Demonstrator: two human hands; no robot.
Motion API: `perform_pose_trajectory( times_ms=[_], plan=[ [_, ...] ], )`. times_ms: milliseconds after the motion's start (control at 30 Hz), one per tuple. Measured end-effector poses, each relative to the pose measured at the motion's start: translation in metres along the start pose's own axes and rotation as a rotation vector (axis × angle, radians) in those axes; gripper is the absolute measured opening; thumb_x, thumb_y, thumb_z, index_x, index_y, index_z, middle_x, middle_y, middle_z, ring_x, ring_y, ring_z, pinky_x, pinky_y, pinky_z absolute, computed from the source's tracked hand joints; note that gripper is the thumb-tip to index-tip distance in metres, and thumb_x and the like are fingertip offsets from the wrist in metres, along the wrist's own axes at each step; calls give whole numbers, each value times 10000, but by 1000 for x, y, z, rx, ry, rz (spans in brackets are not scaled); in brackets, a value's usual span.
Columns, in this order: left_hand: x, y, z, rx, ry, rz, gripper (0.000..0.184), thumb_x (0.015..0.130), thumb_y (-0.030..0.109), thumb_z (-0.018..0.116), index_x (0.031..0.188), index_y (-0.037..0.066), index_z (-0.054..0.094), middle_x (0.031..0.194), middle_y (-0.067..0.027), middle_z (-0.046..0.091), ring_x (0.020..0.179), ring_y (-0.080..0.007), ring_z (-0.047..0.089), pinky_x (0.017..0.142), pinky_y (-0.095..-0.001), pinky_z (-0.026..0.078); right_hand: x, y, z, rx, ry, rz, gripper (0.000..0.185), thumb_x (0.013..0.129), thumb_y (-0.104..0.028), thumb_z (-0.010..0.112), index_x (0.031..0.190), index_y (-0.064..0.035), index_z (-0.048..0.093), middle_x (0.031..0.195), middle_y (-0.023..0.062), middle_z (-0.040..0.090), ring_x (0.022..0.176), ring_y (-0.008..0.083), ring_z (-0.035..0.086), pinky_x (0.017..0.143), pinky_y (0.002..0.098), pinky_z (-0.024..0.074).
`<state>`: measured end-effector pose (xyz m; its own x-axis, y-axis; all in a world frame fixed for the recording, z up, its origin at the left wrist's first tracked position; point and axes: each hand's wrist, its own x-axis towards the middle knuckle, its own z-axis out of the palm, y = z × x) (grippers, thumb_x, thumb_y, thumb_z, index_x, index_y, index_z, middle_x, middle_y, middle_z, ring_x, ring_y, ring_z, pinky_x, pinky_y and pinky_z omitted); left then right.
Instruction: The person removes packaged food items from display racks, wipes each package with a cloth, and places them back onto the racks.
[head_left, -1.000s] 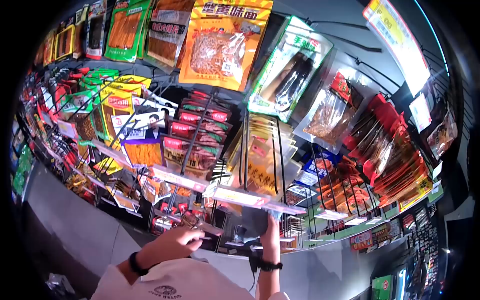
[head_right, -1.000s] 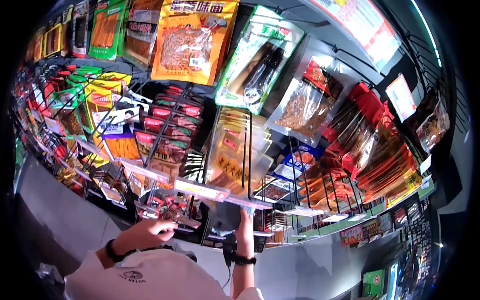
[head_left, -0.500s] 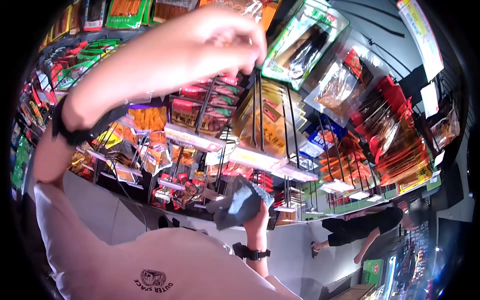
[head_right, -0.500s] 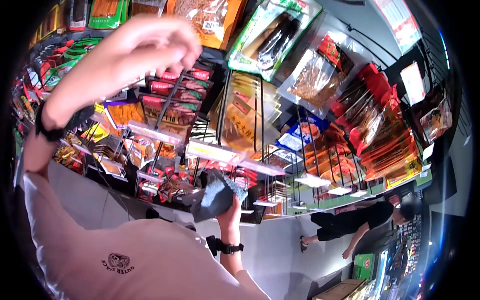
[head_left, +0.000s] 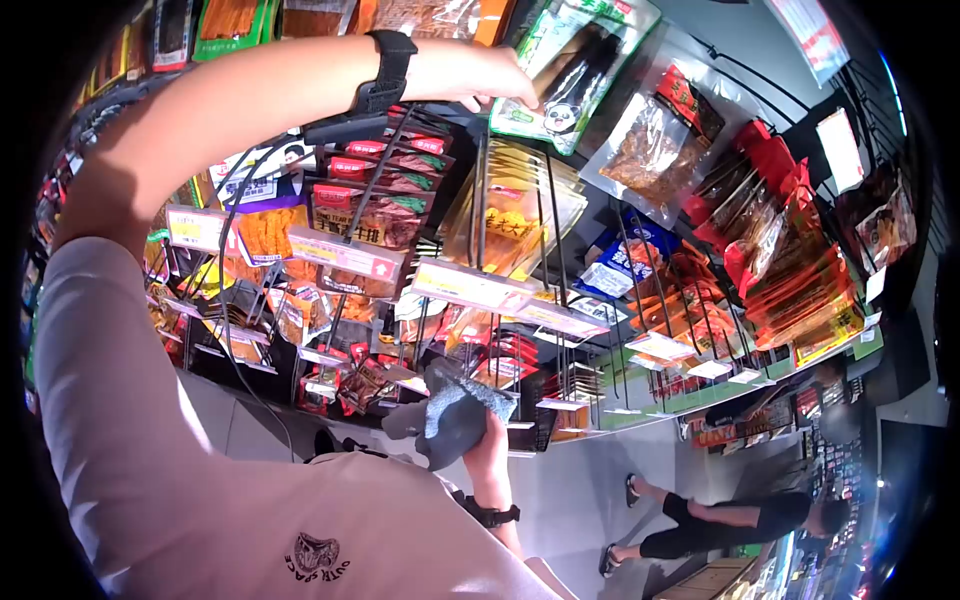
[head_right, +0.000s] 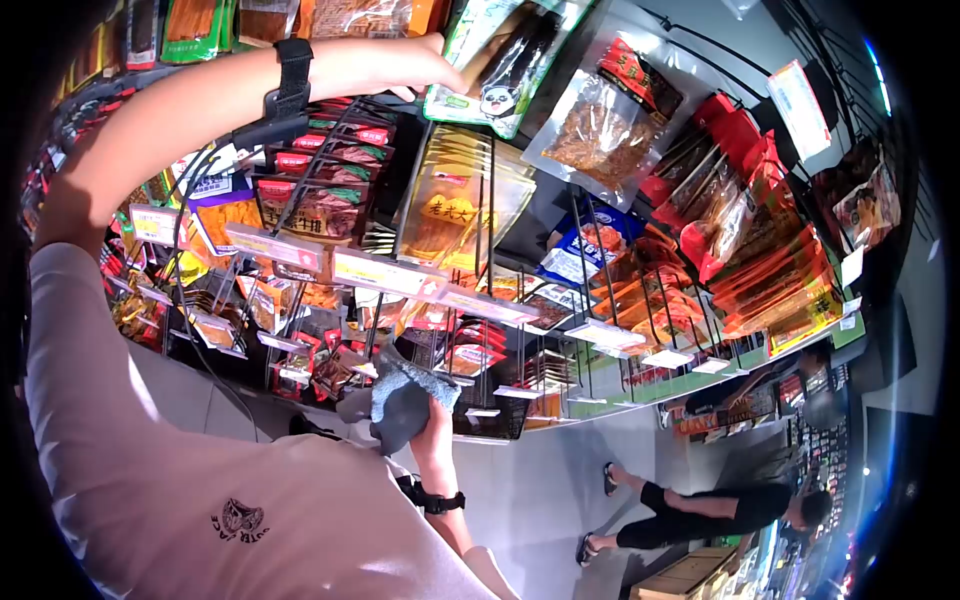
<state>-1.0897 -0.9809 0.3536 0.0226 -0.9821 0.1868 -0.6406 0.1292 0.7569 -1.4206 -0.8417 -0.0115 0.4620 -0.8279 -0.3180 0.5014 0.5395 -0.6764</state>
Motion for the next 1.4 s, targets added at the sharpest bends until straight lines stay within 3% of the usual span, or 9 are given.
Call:
perform_pose_trajectory(
  times_ms=[33, 67, 100, 733, 967, 1167, 1300, 1333, 1400],
  plan=[
    [5, -3, 1, -67, 11, -1, 728, 805, 379, 704, 1305, -92, 463, 1358, -249, 476, 1189, -329, 521, 977, -430, 470, -2, -1, 0, 3, 36, -5, 393, 985, -321, 421, 1187, -16, 566, 1173, 118, 621, 1104, 271, 583, 968, 431, 454],
    [2, 0, 4, -109, 27, -1, 454, 818, 351, 709, 1038, 77, 422, 844, -25, 449, 800, -139, 482, 881, -384, 438, -3, -4, 2, 54, 97, 18, 398, 985, -324, 422, 1185, -13, 568, 1158, 122, 627, 1092, 274, 589, 959, 434, 459],
    [-4, 9, 3, -219, -102, -2, 421, 824, 331, 708, 1013, 85, 425, 800, -1, 426, 738, -124, 459, 851, -354, 453, -2, -5, -3, 54, 87, 16, 398, 985, -324, 422, 1185, -13, 568, 1158, 122, 627, 1092, 274, 589, 959, 434, 459],
    [-5, 1, 8, -182, -31, 31, 547, 836, 364, 690, 1143, -30, 467, 997, -73, 541, 976, -165, 505, 824, -290, 425, -2, -28, -19, -3, 34, -33, 419, 993, -321, 412, 1242, -11, 543, 1224, 122, 612, 1153, 284, 575, 1013, 443, 439],
    [-41, 43, -13, 3, 124, 12, 286, 870, 208, 655, 1040, -20, 691, 886, -79, 700, 779, -117, 646, 668, -261, 493, -1, -29, -29, -75, -36, -26, 384, 999, -235, 386, 1243, 27, 525, 1229, 147, 595, 1140, 263, 586, 997, 421, 466],
    [-87, 80, -33, -68, 345, 127, 268, 855, 273, 678, 919, 13, 681, 734, -27, 628, 563, -76, 503, 534, -186, 420, 0, -30, -39, -118, 7, 90, 441, 990, -291, 381, 1229, 44, 541, 1235, 165, 607, 1158, 284, 581, 1023, 426, 440],
    [-144, 82, -71, 247, -116, 772, 400, 936, 83, 472, 1321, -19, 504, 1204, -129, 600, 958, -183, 588, 819, -291, 491, 1, -32, -49, -194, -9, 114, 444, 989, -282, 379, 1229, 52, 548, 1231, 171, 609, 1160, 284, 578, 1026, 420, 438],
    [-186, 104, -44, 38, 91, 551, 404, 964, 145, 522, 1339, 0, 479, 1310, -113, 538, 1187, -209, 531, 997, -350, 423, -1, -31, -47, -177, 13, 113, 446, 990, -280, 379, 1228, 55, 551, 1230, 168, 610, 1150, 278, 582, 1017, 412, 444],
    [-184, 115, -28, -114, 198, 369, 333, 925, 202, 587, 1194, 7, 574, 1148, -75, 586, 1002, -155, 570, 845, -312, 459, 2, -32, -53, -195, -16, 124, 446, 991, -280, 379, 1228, 56, 551, 1227, 166, 612, 1137, 277, 587, 1010, 410, 449]
  ],
)
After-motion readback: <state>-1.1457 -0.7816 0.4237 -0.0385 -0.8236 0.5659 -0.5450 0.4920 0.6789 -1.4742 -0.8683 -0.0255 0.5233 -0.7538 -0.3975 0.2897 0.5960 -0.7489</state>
